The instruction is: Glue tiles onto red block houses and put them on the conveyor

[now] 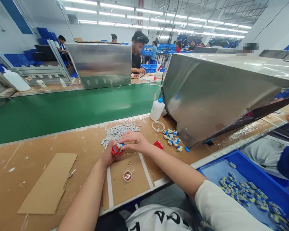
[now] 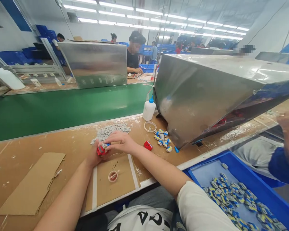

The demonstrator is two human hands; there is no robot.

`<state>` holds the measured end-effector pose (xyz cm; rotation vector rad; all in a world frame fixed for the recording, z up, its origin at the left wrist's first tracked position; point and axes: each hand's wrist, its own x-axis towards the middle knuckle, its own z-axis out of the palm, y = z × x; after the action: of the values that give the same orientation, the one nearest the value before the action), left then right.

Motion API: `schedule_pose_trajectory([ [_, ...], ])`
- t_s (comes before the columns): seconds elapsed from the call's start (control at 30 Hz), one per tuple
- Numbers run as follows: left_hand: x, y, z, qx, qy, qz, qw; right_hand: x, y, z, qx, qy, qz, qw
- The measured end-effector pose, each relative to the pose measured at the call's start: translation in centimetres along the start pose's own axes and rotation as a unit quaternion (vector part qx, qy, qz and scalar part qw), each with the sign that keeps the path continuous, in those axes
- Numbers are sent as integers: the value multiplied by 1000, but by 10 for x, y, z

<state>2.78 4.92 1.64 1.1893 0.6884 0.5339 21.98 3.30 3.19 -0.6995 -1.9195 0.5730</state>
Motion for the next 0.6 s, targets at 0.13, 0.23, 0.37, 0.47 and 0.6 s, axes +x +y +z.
schedule_pose_trajectory([
  [0.13, 4, -3, -3, -24, 15, -17, 999, -2, 2, 1, -4, -17, 15, 1000],
  [0.23, 6, -3, -4, -47, 8, -26, 999, -3, -1, 1, -11, -7, 30, 999],
  [0.37, 5, -1, -1, -77, 6, -45, 996, -8, 6, 9, -12, 12, 25, 1000],
  [0.47, 4, 0, 2, -99, 4, -69, 993, -12, 18, 19, -26, 19, 31, 999],
  [0.6, 9, -2, 0, -74, 64, -57, 994, -11, 25, 25, -83, 28, 40, 995],
])
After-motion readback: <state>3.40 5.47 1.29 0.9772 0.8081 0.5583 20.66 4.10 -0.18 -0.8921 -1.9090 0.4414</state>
